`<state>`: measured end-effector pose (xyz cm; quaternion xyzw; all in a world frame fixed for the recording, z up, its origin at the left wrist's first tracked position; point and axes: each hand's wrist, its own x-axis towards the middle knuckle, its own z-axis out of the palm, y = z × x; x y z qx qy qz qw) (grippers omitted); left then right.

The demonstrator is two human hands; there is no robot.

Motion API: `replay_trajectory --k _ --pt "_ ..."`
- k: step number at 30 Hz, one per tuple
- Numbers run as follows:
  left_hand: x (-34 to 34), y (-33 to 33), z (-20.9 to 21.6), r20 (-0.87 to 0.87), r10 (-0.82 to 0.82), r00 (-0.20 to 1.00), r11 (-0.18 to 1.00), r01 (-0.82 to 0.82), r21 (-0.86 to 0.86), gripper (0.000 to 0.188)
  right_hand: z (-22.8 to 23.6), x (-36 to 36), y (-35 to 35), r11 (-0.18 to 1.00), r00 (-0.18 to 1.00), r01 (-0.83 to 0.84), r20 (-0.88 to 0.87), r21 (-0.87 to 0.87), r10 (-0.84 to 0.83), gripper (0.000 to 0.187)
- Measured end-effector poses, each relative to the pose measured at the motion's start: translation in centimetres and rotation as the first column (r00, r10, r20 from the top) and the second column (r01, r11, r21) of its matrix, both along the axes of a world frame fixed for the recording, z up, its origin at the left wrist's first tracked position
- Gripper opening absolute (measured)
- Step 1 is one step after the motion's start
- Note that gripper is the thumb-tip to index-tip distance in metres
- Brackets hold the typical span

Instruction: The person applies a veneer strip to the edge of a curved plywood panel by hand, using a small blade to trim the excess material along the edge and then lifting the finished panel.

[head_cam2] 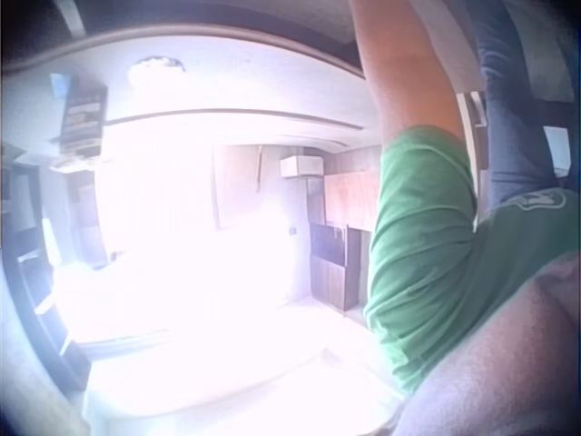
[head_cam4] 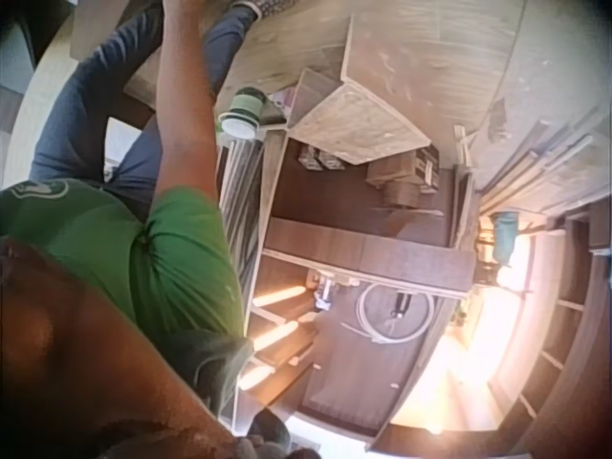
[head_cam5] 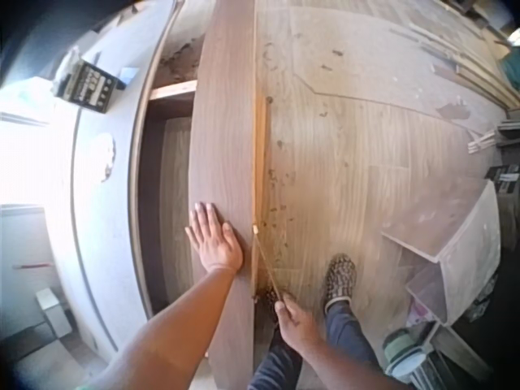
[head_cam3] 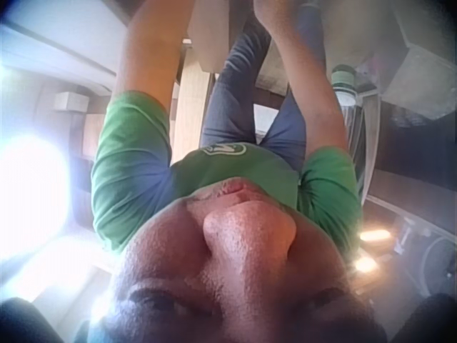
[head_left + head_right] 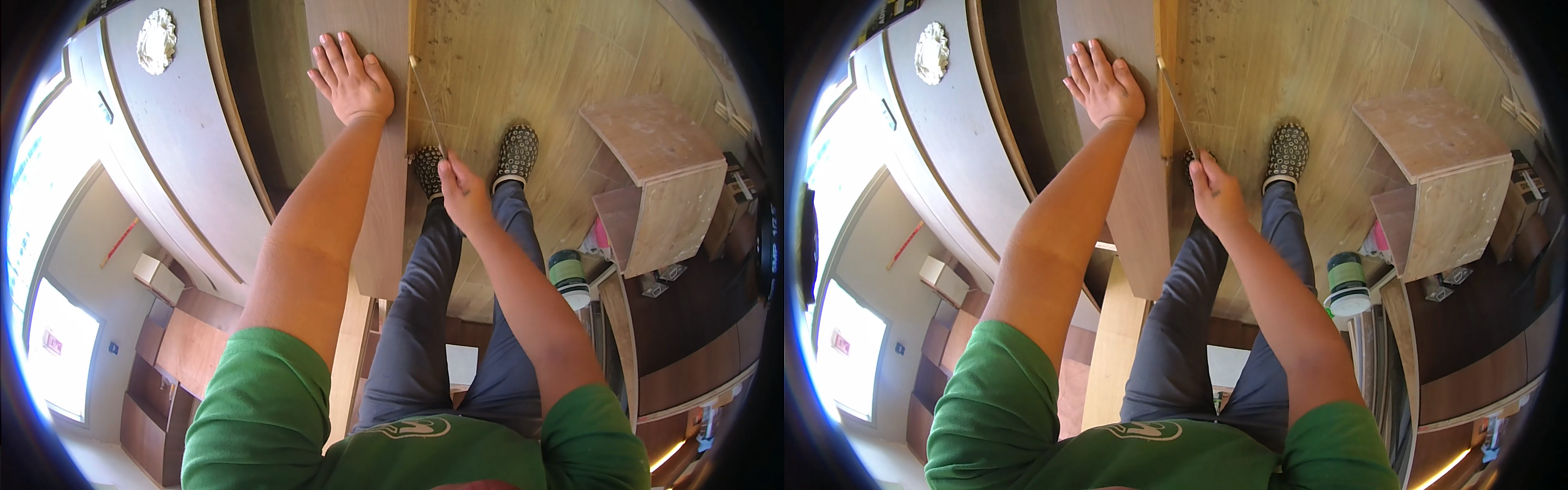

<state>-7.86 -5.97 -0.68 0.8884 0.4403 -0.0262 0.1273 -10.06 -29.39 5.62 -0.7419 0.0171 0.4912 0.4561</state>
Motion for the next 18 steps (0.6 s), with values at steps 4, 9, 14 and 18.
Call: replay_trajectory --k 4,9,14,18 --pt "-0.2 -0.1 -0.1 -0.005 -0.004 1.000 1.000 0.004 0.011 0.063 1.1 -0.8 -1.4 0.995 0.997 -0.081 -0.011 -0.063 0.081 0.043" --pt "0.0 -0.1 -0.1 0.003 -0.005 1.000 1.000 0.005 0.002 0.062 -0.6 2.5 1.8 1.000 1.000 0.017 -0.021 0.005 -0.016 0.043" --pt "-0.3 0.0 -0.2 0.016 -0.006 1.000 1.000 0.006 0.017 0.062 1.0 -0.9 -1.1 0.996 0.980 -0.005 -0.196 -0.088 -0.012 0.045" --pt "-0.1 0.0 -0.1 0.017 -0.009 1.000 1.000 0.009 0.012 0.062 0.1 -1.0 -0.6 0.999 0.990 0.036 -0.135 -0.038 -0.041 0.042"
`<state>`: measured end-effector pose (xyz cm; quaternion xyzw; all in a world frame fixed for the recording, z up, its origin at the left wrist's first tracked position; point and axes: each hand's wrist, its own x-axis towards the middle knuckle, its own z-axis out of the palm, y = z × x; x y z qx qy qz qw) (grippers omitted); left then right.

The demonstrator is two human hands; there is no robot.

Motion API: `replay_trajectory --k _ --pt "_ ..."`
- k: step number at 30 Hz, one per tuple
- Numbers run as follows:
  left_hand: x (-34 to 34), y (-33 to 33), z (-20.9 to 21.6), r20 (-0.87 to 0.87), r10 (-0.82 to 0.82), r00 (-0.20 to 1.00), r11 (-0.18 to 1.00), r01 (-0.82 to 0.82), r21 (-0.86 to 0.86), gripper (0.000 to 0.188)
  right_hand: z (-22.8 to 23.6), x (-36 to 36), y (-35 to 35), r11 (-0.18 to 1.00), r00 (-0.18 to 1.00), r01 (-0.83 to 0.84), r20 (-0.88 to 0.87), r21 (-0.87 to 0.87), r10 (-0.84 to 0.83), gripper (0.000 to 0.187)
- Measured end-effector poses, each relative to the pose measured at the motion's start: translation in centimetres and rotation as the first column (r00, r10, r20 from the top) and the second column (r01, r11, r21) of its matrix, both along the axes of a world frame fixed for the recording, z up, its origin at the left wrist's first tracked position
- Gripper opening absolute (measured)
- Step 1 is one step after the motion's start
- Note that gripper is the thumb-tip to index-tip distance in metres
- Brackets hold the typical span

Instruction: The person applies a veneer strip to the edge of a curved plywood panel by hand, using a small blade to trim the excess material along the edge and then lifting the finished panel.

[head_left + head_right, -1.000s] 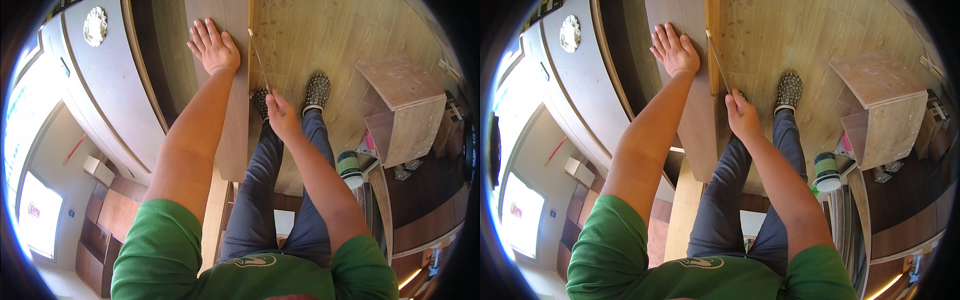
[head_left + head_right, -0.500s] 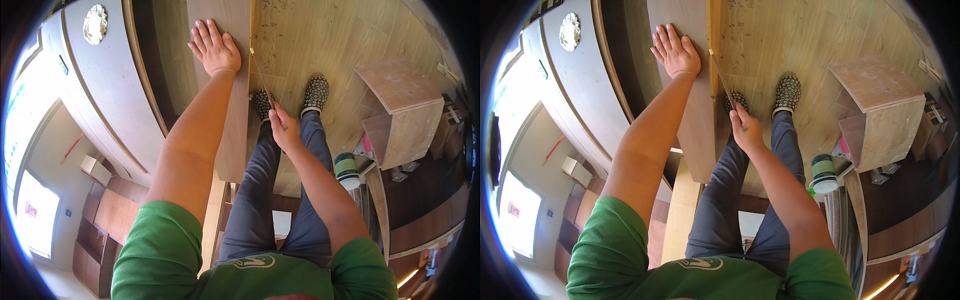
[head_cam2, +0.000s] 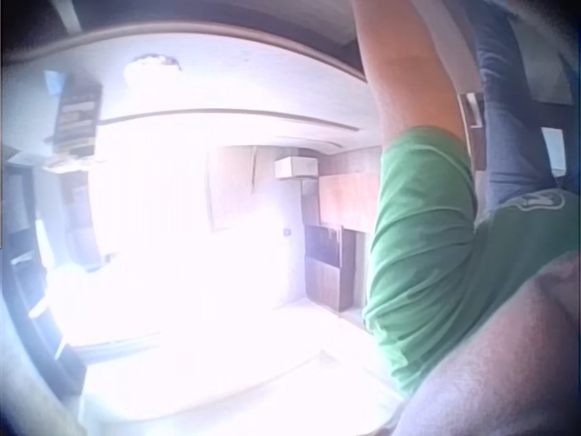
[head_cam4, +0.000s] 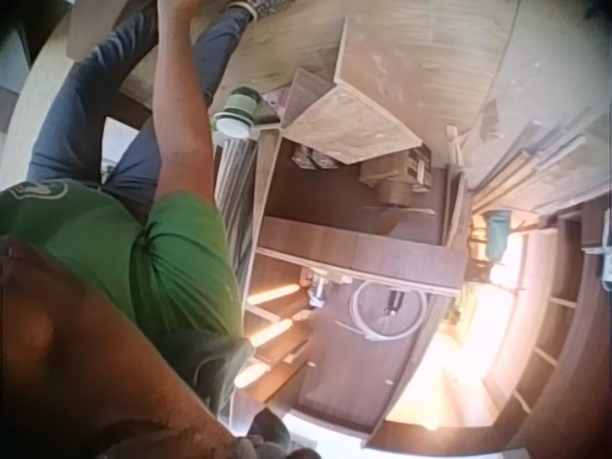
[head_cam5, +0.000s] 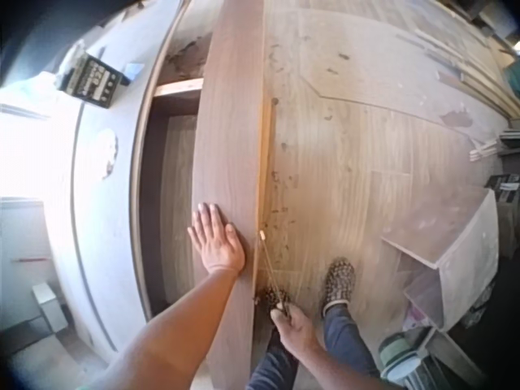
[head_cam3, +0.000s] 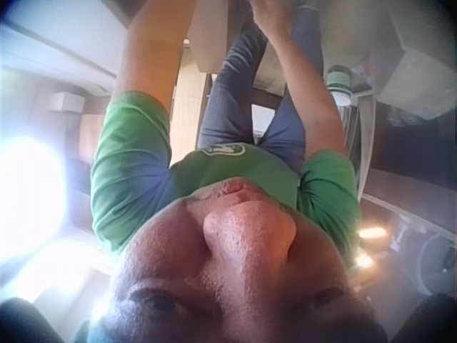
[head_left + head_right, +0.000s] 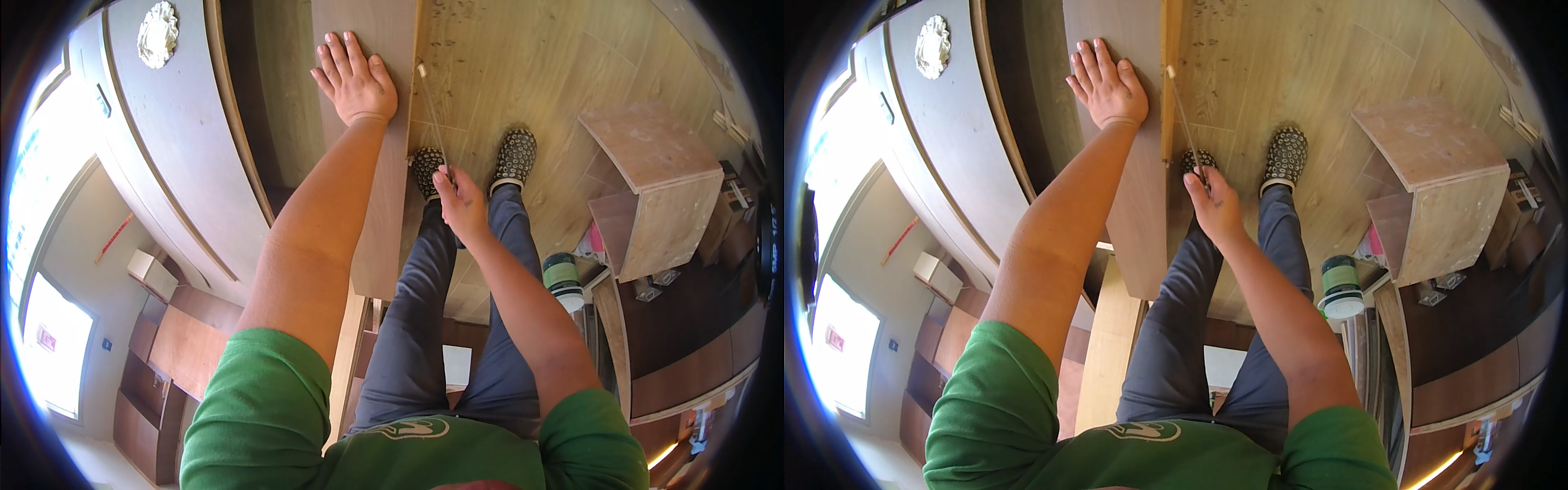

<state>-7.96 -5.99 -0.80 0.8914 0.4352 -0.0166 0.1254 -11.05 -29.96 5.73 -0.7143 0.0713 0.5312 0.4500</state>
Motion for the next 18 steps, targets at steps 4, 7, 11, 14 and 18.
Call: replay_trajectory --k 4,7,11,14,18 --pt "-0.2 0.0 0.0 0.011 0.015 1.000 1.000 -0.015 0.000 0.062 -1.9 4.0 5.4 0.973 0.958 0.229 -0.187 0.035 -0.219 0.033" --pt "-0.2 0.2 -0.4 0.019 0.019 1.000 1.000 -0.019 0.005 0.062 -2.6 8.2 10.1 0.962 0.961 0.268 -0.090 0.057 -0.262 0.025" --pt "0.1 0.1 -0.5 0.026 0.014 1.000 1.000 -0.014 0.005 0.063 -6.2 9.6 12.8 0.979 0.938 0.172 0.287 0.106 -0.195 0.027" --pt "-0.2 0.1 -0.4 0.024 0.020 1.000 1.000 -0.020 0.004 0.063 -6.5 9.7 13.6 0.983 0.932 0.175 0.312 0.062 -0.186 0.024" --pt "-0.2 0.0 -0.5 0.042 0.013 0.999 1.000 -0.013 0.007 0.062 -6.3 10.4 14.2 0.976 0.951 0.203 0.221 0.073 -0.215 0.019"
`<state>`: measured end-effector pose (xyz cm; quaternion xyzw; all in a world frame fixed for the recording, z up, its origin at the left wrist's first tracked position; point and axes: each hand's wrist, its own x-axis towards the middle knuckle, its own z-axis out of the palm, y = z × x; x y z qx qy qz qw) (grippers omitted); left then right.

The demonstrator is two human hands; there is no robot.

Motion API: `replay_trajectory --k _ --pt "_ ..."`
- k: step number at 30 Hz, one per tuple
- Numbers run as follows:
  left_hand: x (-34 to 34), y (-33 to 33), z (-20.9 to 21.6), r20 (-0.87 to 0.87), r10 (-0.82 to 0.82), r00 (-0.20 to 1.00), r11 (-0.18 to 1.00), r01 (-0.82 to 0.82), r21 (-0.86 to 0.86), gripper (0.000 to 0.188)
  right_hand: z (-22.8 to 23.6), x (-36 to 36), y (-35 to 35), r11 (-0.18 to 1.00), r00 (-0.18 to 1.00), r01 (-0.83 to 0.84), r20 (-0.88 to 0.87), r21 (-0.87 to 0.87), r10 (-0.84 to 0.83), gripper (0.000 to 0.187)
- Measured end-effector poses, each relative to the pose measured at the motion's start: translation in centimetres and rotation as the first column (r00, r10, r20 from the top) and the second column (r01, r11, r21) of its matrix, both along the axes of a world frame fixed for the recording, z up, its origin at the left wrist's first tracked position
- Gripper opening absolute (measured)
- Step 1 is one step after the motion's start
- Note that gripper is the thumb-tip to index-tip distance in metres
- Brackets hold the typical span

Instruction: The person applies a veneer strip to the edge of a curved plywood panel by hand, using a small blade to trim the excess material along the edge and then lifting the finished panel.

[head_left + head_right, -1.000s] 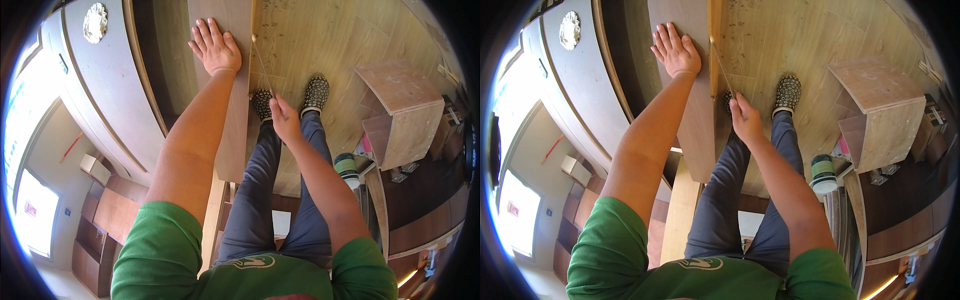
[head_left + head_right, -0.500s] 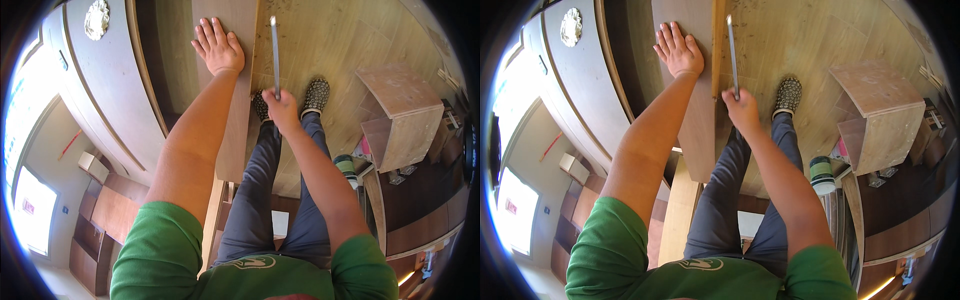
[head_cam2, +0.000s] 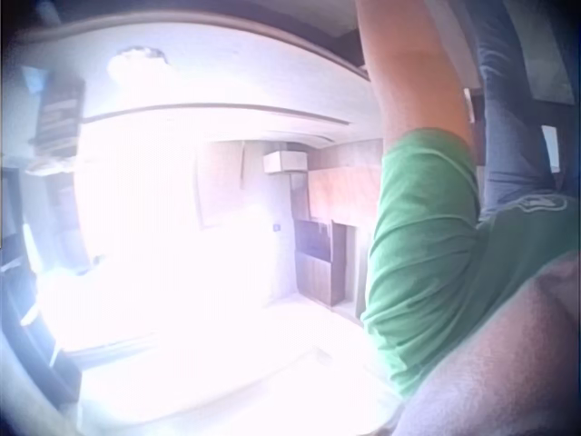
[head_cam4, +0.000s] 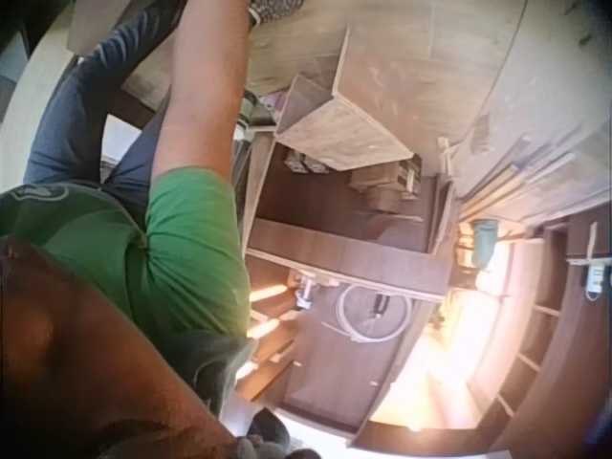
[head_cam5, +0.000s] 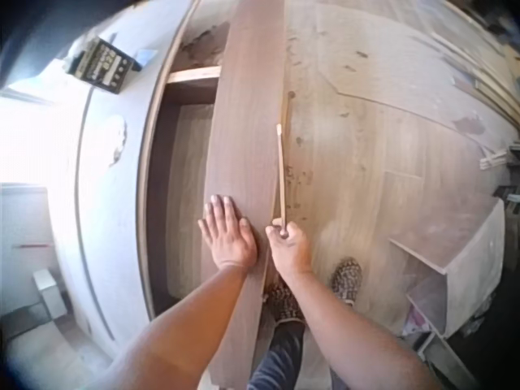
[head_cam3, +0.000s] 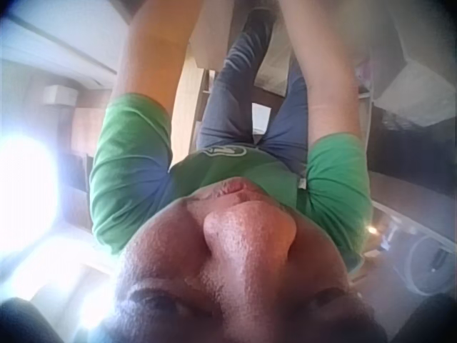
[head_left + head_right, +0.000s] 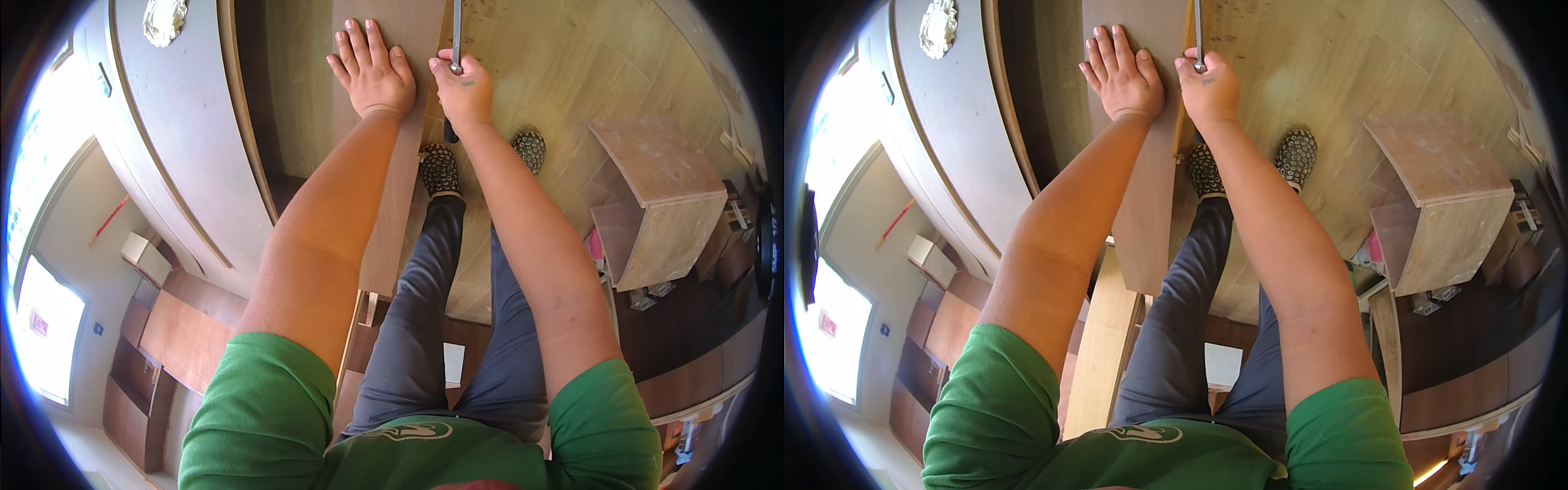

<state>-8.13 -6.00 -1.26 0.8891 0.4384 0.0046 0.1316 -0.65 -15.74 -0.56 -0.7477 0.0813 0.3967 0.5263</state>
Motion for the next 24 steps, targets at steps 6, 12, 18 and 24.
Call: replay_trajectory --k 6,12,18,24 --pt "0.1 -0.1 0.2 -0.011 0.003 1.000 1.000 -0.003 -0.004 0.062 0.9 1.4 0.0 0.997 0.988 0.054 -0.150 0.061 -0.045 0.015" --pt "0.1 0.0 0.3 -0.011 0.007 1.000 1.000 -0.007 -0.009 0.062 1.0 1.5 -1.2 0.982 0.949 0.183 -0.271 0.048 -0.163 0.011" --pt "0.1 0.0 0.1 0.007 0.006 1.000 1.000 -0.006 0.000 0.062 1.7 1.4 -1.0 0.992 0.957 0.067 -0.289 0.107 -0.034 0.015" --pt "0.2 0.0 0.2 0.008 0.008 1.000 1.000 -0.008 -0.009 0.063 1.3 1.1 -0.8 0.997 0.967 -0.019 -0.250 0.074 0.037 0.017"
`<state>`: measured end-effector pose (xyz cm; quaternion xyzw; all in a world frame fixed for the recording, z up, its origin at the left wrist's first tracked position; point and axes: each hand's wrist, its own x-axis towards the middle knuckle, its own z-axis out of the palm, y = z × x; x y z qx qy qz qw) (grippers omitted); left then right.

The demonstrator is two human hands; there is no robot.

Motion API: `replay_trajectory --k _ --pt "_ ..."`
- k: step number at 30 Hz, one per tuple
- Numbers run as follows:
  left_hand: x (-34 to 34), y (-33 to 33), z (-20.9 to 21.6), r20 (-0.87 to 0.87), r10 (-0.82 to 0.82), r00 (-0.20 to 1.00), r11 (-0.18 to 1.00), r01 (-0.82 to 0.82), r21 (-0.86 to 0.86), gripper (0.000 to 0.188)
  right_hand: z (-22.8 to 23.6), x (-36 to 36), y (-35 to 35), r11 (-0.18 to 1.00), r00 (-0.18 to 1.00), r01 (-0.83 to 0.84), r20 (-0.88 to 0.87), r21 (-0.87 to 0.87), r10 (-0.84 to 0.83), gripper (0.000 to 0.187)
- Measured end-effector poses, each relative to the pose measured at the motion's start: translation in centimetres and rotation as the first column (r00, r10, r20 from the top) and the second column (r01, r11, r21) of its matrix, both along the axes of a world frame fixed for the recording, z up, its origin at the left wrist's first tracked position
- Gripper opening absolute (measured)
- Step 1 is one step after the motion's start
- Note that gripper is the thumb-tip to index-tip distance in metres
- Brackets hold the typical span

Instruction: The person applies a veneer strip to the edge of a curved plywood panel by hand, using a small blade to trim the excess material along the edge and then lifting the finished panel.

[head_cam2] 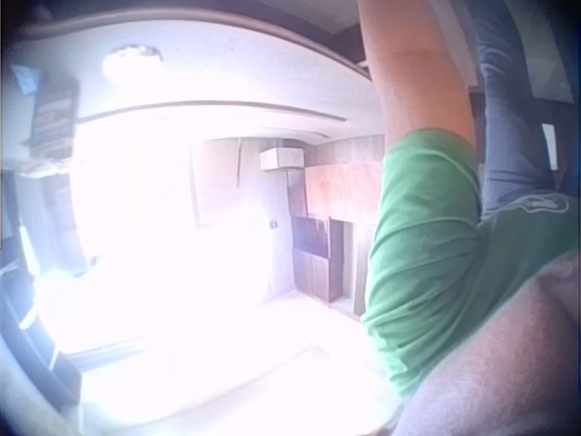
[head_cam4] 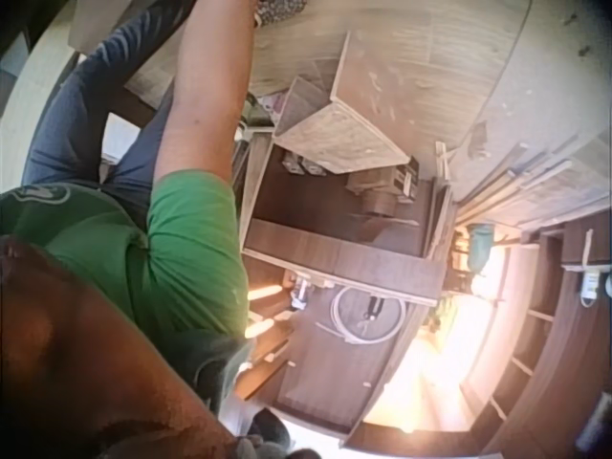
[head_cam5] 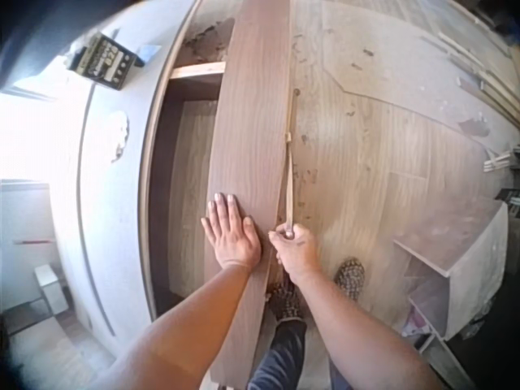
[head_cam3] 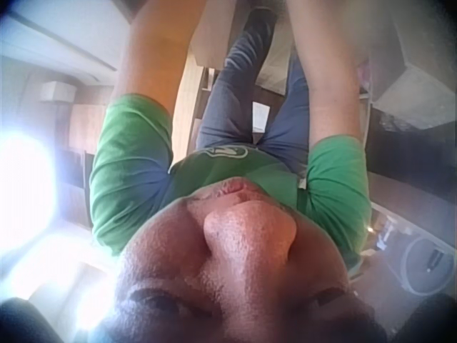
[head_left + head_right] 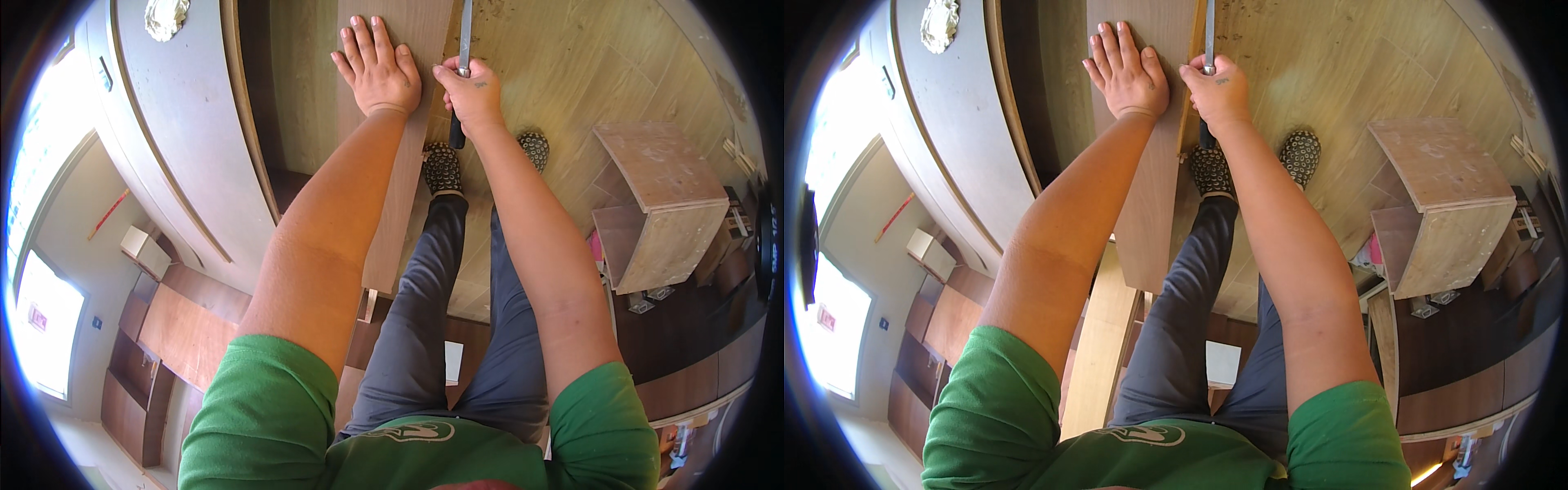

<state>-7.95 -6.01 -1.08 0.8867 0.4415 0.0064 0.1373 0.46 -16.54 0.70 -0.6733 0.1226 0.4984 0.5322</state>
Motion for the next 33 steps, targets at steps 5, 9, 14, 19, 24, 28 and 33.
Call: replay_trajectory --k 5,9,14,19,24,28,33 --pt "0.0 0.0 0.0 -0.004 -0.001 1.000 1.000 0.001 0.003 0.063 -0.8 -0.3 -0.9 0.995 0.989 0.096 -0.120 0.037 -0.091 0.019" --pt "-0.1 0.0 0.1 -0.007 0.002 1.000 1.000 -0.002 -0.001 0.063 -0.4 0.2 -1.7 0.988 0.981 0.151 -0.120 -0.003 -0.151 0.021" --pt "0.0 -0.1 0.1 -0.005 0.002 1.000 1.000 -0.002 -0.007 0.063 -0.7 0.5 -1.4 0.967 0.967 0.238 -0.069 -0.091 -0.244 0.026" --pt "-0.1 0.0 -0.1 -0.026 0.007 1.000 1.000 -0.006 0.014 0.063 0.7 -0.1 0.5 0.987 0.988 0.152 -0.015 -0.042 -0.153 0.030" --pt "0.1 0.0 0.0 -0.024 -0.005 1.000 1.000 0.005 0.008 0.063 -0.9 -1.0 1.3 0.993 0.984 0.000 0.175 -0.117 0.021 0.034" --pt "-0.3 0.0 0.2 -0.036 -0.010 0.999 1.000 0.010 0.011 0.063 0.4 0.9 0.6 0.978 0.982 0.189 0.047 -0.090 -0.186 0.025" --pt "-0.1 0.0 0.3 -0.049 -0.007 0.999 1.000 0.007 -0.001 0.062 1.6 2.8 -1.4 0.983 0.995 0.103 0.008 -0.149 -0.102 0.025"
